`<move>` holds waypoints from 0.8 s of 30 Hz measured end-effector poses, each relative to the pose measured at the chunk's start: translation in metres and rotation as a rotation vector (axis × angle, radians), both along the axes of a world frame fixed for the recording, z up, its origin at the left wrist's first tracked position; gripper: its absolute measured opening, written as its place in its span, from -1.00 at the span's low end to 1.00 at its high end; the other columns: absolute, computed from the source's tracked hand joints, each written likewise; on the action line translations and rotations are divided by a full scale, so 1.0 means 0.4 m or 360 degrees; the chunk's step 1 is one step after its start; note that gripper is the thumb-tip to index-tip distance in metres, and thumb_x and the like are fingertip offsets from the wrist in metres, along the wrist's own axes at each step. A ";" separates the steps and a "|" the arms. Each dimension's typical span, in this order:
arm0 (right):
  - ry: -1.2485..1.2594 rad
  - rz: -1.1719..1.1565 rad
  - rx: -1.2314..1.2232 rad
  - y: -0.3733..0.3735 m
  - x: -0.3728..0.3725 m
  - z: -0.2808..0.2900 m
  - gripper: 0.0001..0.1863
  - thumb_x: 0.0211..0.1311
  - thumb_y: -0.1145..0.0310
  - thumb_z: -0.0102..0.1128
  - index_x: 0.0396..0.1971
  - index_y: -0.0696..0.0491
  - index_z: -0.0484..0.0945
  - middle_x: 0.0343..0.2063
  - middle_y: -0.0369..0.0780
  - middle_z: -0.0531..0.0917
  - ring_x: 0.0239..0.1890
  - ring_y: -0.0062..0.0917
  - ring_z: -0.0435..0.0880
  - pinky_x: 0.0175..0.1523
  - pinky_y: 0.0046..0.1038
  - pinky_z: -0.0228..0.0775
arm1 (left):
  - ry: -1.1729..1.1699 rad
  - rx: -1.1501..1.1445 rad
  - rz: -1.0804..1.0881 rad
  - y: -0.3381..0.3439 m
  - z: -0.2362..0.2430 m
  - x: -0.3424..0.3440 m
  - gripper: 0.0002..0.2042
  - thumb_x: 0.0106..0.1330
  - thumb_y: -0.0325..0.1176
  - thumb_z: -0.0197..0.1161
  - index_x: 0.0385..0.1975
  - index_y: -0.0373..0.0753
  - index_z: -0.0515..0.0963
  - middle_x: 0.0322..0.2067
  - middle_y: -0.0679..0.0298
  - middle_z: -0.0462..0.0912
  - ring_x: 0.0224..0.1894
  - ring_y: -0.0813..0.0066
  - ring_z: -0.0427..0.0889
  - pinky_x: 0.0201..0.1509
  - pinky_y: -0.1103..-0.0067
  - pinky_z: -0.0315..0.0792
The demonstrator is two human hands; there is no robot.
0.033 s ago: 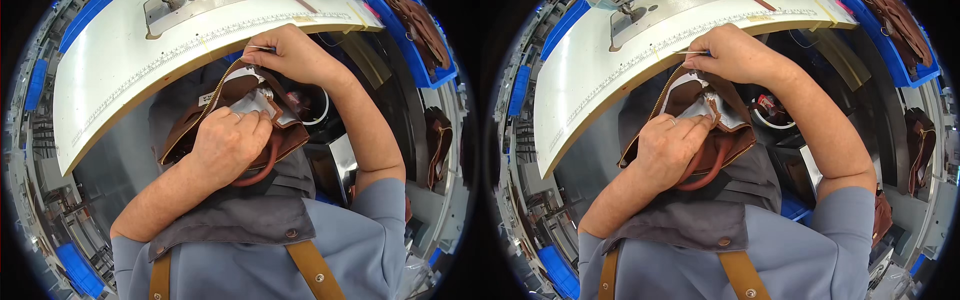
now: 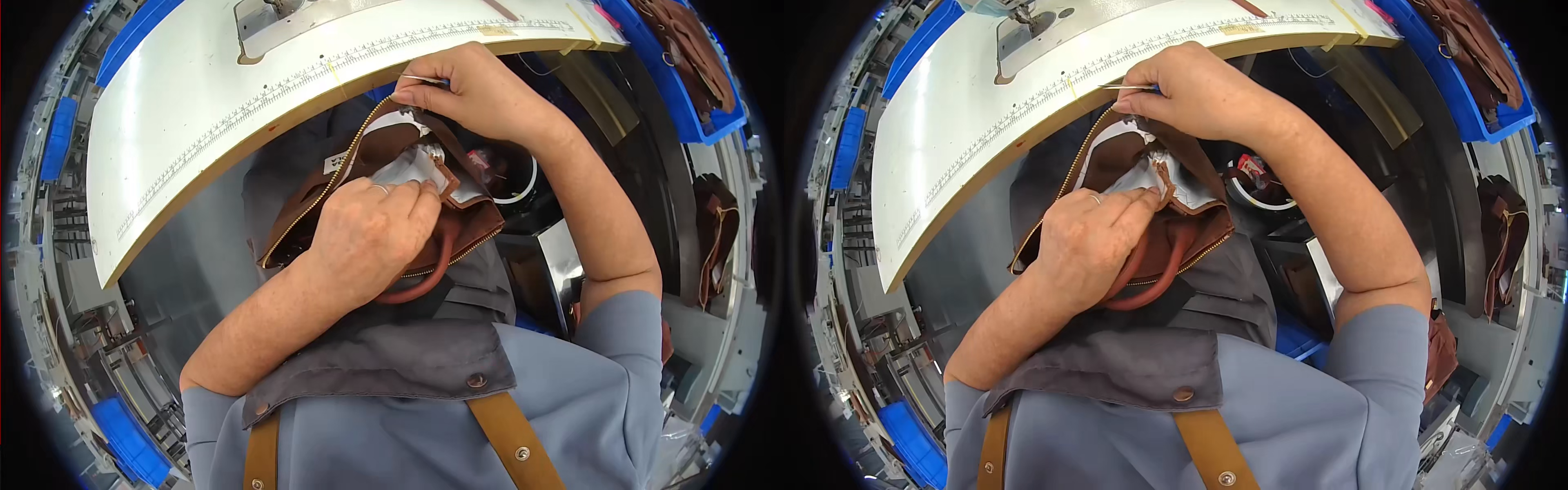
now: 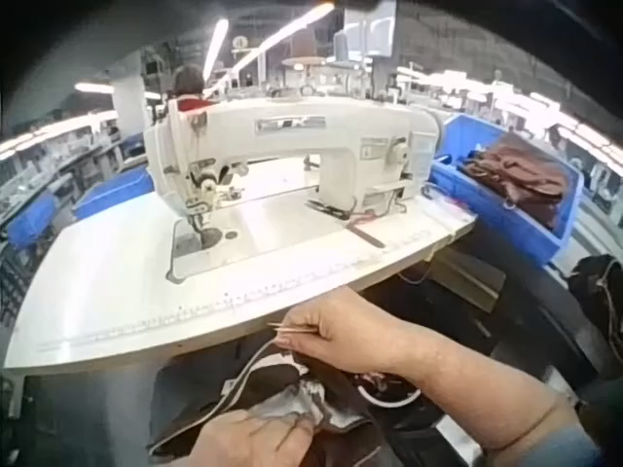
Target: Inspecting and trimming threads from the lining of a leather bag with snips at a workshop station.
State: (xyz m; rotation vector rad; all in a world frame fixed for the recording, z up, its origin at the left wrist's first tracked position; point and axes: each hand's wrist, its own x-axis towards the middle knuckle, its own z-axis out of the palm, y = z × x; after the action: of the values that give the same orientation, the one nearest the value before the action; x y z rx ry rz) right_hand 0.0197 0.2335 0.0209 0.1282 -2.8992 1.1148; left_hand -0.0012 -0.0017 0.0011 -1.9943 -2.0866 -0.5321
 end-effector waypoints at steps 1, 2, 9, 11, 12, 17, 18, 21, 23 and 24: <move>-0.0031 -0.0047 -0.0047 -0.009 0.010 0.001 -0.66 0.22 0.20 0.47 -0.15 0.13 0.71 -0.33 -0.26 0.75 -0.29 -0.60 0.62 -0.17 -0.53 0.47 | -0.0080 -0.0019 0.0021 -0.003 0.001 -0.003 -0.69 0.11 -0.51 0.27 -0.10 -0.30 0.64 -0.26 0.22 0.73 -0.41 0.36 0.68 -0.38 0.52 0.50; -0.0030 -0.0033 -0.0044 -0.019 0.023 0.002 -0.66 0.22 0.20 0.47 -0.15 0.13 0.71 -0.33 -0.26 0.75 -0.29 -0.60 0.62 -0.17 -0.53 0.47 | -0.0079 -0.0016 0.0035 -0.005 -0.007 -0.002 -0.69 0.11 -0.51 0.27 -0.10 -0.30 0.64 -0.26 0.22 0.73 -0.41 0.36 0.68 -0.38 0.52 0.50; 0.0104 0.0151 -0.0132 -0.004 0.072 -0.063 -0.71 0.11 0.16 0.47 -0.26 0.04 0.75 -0.44 -0.15 0.73 -0.39 -0.28 0.71 -0.28 -0.32 0.50 | -0.0151 0.0164 0.0073 -0.013 -0.025 0.004 -0.71 0.13 -0.53 0.26 -0.11 -0.35 0.63 -0.26 0.17 0.73 -0.41 0.33 0.70 -0.40 0.52 0.52; 0.0157 -0.0011 0.0093 -0.035 0.079 -0.054 -0.76 0.14 0.23 0.47 -0.30 0.07 0.73 -0.47 -0.15 0.71 -0.41 -0.30 0.70 -0.28 -0.36 0.49 | -0.0120 0.0142 0.0048 -0.018 -0.031 0.016 -0.71 0.14 -0.53 0.26 -0.11 -0.37 0.63 -0.26 0.14 0.73 -0.40 0.33 0.70 -0.40 0.53 0.53; 0.0213 -0.0178 0.0326 -0.051 0.079 -0.049 -0.81 0.16 0.31 0.46 -0.34 0.10 0.71 -0.49 -0.15 0.69 -0.44 -0.31 0.69 -0.29 -0.40 0.48 | -0.0081 0.0186 0.0005 -0.022 -0.037 0.024 -0.72 0.14 -0.53 0.27 -0.12 -0.40 0.63 -0.25 0.11 0.73 -0.40 0.34 0.70 -0.38 0.54 0.54; 0.0363 -0.0368 0.0424 -0.047 0.067 -0.092 -0.74 0.22 0.15 0.36 -0.41 0.05 0.68 -0.55 -0.14 0.66 -0.41 -0.14 0.68 -0.31 -0.19 0.48 | 0.0025 0.0118 -0.0184 -0.042 -0.047 0.084 -0.71 0.09 -0.49 0.33 -0.17 -0.44 0.64 -0.26 0.09 0.72 -0.35 0.43 0.71 -0.36 0.57 0.55; 0.0359 -0.0349 0.0418 -0.048 0.067 -0.096 -0.74 0.22 0.15 0.36 -0.41 0.05 0.68 -0.55 -0.14 0.66 -0.41 -0.14 0.68 -0.31 -0.19 0.48 | 0.0020 0.0113 -0.0164 -0.049 -0.049 0.080 -0.71 0.09 -0.49 0.33 -0.17 -0.44 0.64 -0.26 0.09 0.72 -0.35 0.43 0.71 -0.36 0.57 0.55; 0.0350 -0.0381 0.0418 -0.056 0.066 -0.099 -0.77 0.21 0.17 0.39 -0.36 0.03 0.70 -0.47 -0.18 0.70 -0.38 -0.19 0.70 -0.30 -0.24 0.51 | -0.0071 0.0137 -0.0241 -0.057 -0.049 0.053 -0.73 0.11 -0.47 0.33 -0.18 -0.43 0.65 -0.25 0.10 0.72 -0.34 0.43 0.71 -0.36 0.59 0.55; 0.0493 -0.0247 0.0119 -0.079 0.070 -0.087 -0.80 0.17 0.21 0.42 -0.31 0.01 0.71 -0.43 -0.22 0.71 -0.35 -0.23 0.72 -0.29 -0.27 0.53 | -0.0074 0.0032 -0.0219 -0.065 -0.053 0.058 -0.74 0.14 -0.46 0.32 -0.17 -0.41 0.65 -0.23 0.12 0.71 -0.33 0.42 0.71 -0.31 0.59 0.57; 0.0632 -0.0121 -0.0181 -0.095 0.074 -0.078 -0.79 0.13 0.26 0.45 -0.25 -0.02 0.72 -0.39 -0.26 0.73 -0.32 -0.26 0.74 -0.28 -0.30 0.55 | -0.0082 0.0026 -0.0201 -0.069 -0.055 0.061 -0.74 0.14 -0.46 0.32 -0.17 -0.41 0.65 -0.23 0.12 0.71 -0.33 0.42 0.71 -0.31 0.59 0.57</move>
State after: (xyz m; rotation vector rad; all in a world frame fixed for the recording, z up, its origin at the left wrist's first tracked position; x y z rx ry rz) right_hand 0.0494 0.1955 -0.0102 0.2076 -2.4675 1.0939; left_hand 0.0233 -0.0294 -0.0210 -2.1353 -1.9877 -0.6273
